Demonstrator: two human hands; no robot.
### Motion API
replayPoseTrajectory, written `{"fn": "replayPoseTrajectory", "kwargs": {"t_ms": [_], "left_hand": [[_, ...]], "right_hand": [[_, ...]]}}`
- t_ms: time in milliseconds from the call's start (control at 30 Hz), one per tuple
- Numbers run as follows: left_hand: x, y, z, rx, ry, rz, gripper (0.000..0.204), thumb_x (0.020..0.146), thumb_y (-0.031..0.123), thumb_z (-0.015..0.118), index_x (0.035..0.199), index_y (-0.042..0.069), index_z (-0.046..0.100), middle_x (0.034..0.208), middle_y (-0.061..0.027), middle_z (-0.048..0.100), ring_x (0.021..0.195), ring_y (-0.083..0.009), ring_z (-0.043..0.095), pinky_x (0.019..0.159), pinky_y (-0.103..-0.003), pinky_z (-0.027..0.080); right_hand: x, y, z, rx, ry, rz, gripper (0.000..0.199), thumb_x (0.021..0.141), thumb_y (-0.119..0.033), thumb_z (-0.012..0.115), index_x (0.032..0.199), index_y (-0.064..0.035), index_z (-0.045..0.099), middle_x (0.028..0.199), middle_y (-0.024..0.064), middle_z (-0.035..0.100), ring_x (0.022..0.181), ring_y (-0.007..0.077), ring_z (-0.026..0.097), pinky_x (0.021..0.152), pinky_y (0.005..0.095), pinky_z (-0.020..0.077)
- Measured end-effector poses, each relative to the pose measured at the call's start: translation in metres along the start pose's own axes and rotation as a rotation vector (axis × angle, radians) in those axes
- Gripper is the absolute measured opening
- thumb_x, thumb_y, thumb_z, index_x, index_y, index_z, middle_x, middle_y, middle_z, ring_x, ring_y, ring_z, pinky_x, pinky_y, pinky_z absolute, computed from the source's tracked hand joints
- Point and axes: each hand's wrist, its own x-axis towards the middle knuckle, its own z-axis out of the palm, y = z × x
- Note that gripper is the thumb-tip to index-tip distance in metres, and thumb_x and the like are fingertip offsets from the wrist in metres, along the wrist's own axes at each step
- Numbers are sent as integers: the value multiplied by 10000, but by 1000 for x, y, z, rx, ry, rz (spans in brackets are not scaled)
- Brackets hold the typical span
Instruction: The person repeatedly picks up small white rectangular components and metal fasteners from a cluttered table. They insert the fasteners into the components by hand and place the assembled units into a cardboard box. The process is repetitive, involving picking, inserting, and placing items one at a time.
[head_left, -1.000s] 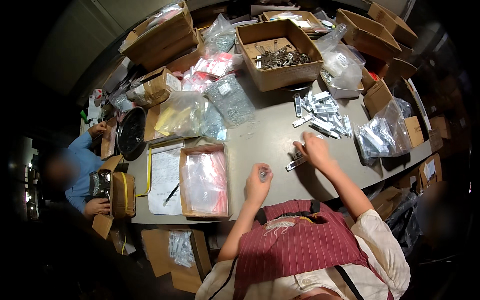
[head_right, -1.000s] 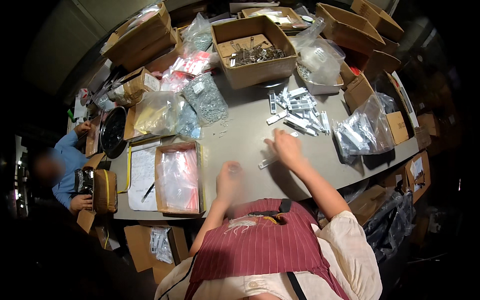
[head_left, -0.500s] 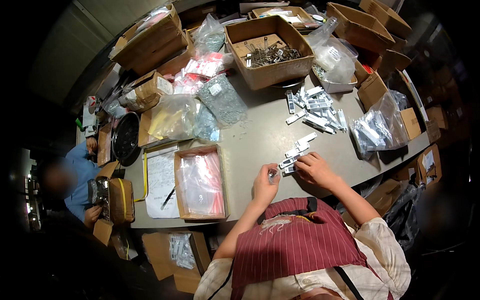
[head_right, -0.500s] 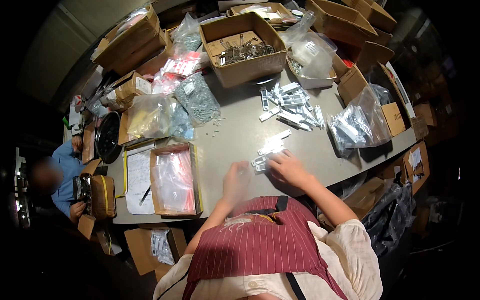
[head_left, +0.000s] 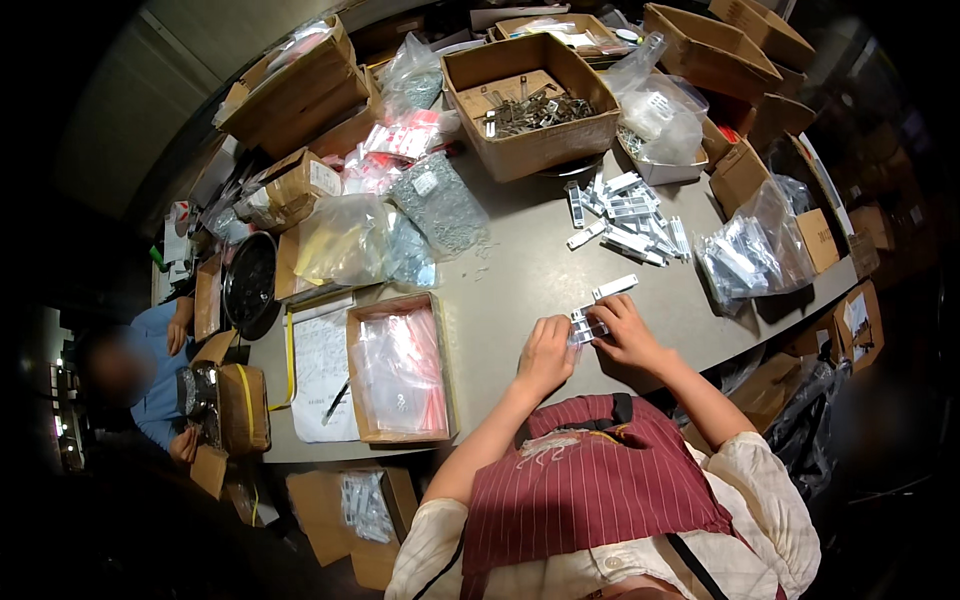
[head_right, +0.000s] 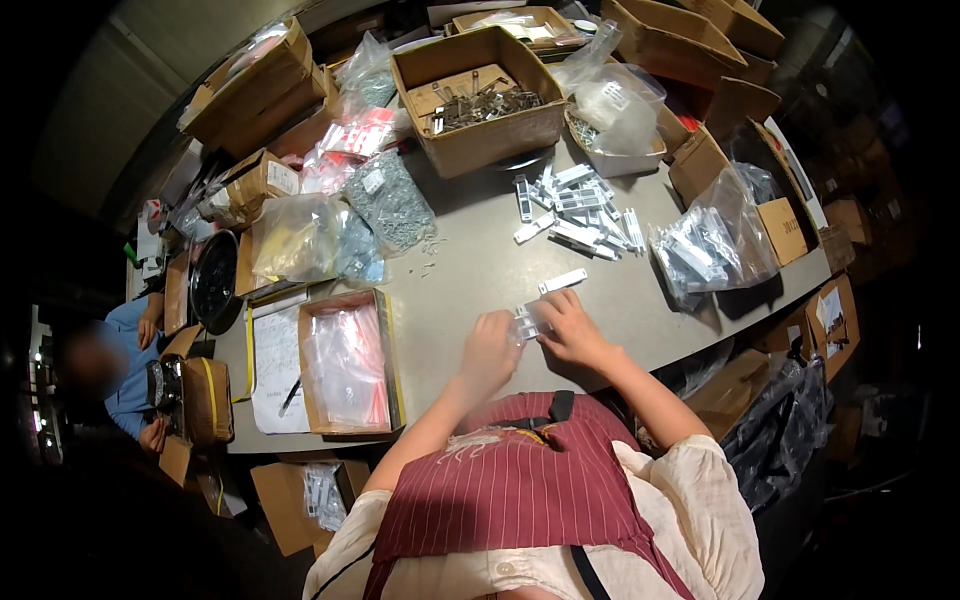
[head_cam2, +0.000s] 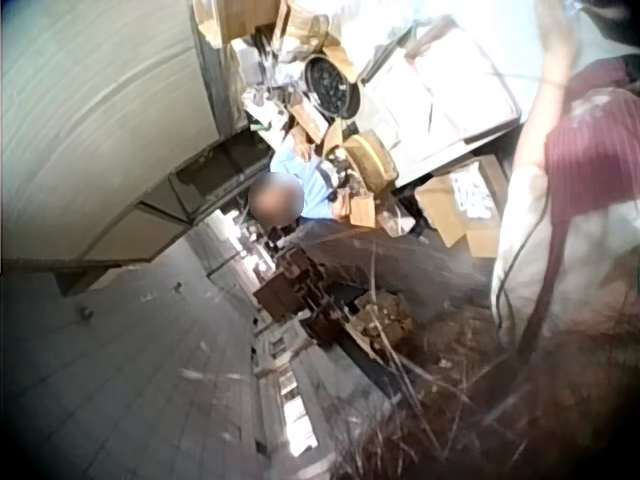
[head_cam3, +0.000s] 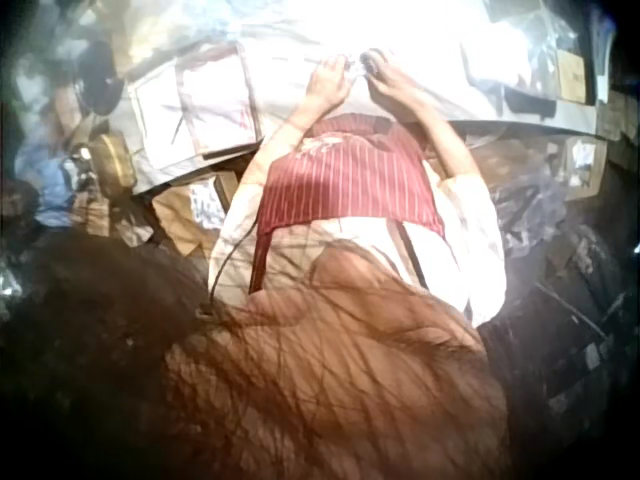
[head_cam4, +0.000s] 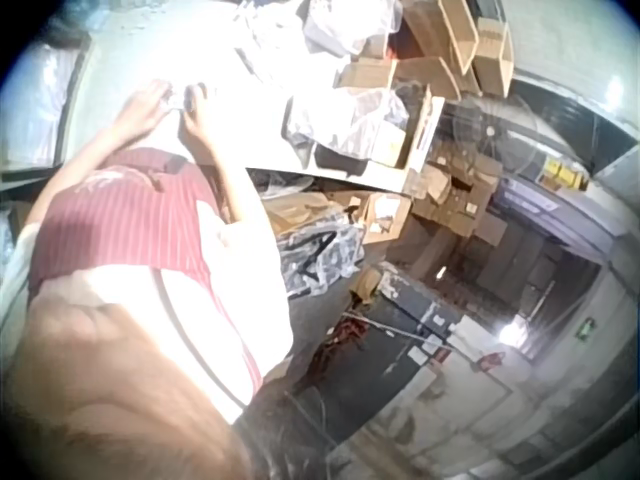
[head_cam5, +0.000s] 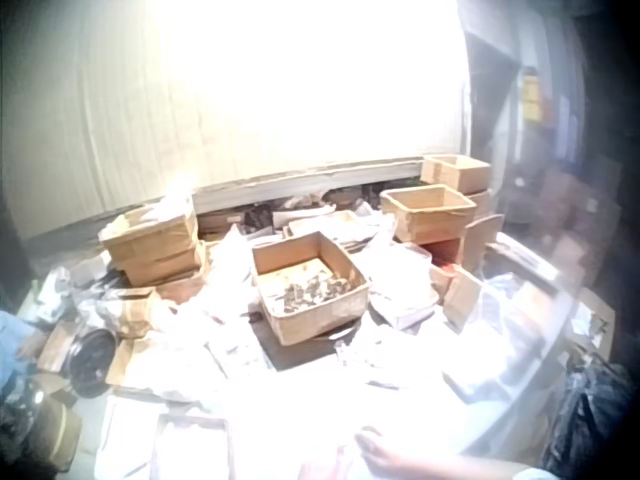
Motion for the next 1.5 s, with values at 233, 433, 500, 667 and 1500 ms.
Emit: {"fn": "replayPoseTrajectory", "kwargs": {"t_ms": [233,433,500,667,1500], "left_hand": [[-3,-8,-3,69,-66,132,329,817,79,694,1104,-10,560,1098,-188,622,1013,-382,600,856,-460,508],[-1,-14,-7,204,-73,271,318,774,47,676,1070,-14,578,1111,-179,644,1001,-333,635,846,-405,544],[1,-19,-6,224,-96,303,301,772,39,668,1053,-15,575,1073,-174,642,985,-331,635,839,-407,540],[5,0,-19,105,-126,206,200,864,94,668,986,3,538,931,-203,583,894,-395,577,767,-491,477],[-6,-15,13,144,9,224,462,836,35,676,1293,20,612,1241,-183,586,1145,-371,569,980,-493,458]], "right_hand": [[16,-1,-19,-88,-192,-14,666,667,-79,827,1255,-20,520,1276,210,522,1203,426,489,1012,464,475],[30,19,-20,-50,-246,-54,685,675,-108,790,1308,-67,532,1320,190,526,1251,424,475,1039,479,465],[36,26,-24,2,-241,-95,636,680,-118,775,1280,-70,571,1310,182,546,1246,421,474,1045,487,456],[36,34,-22,-14,-237,-2,501,737,-111,747,1221,-28,653,1218,157,611,1158,375,516,1027,441,457],[14,13,15,174,233,65,317,761,33,628,1037,-80,733,1018,135,632,954,348,596,840,433,494]]}}
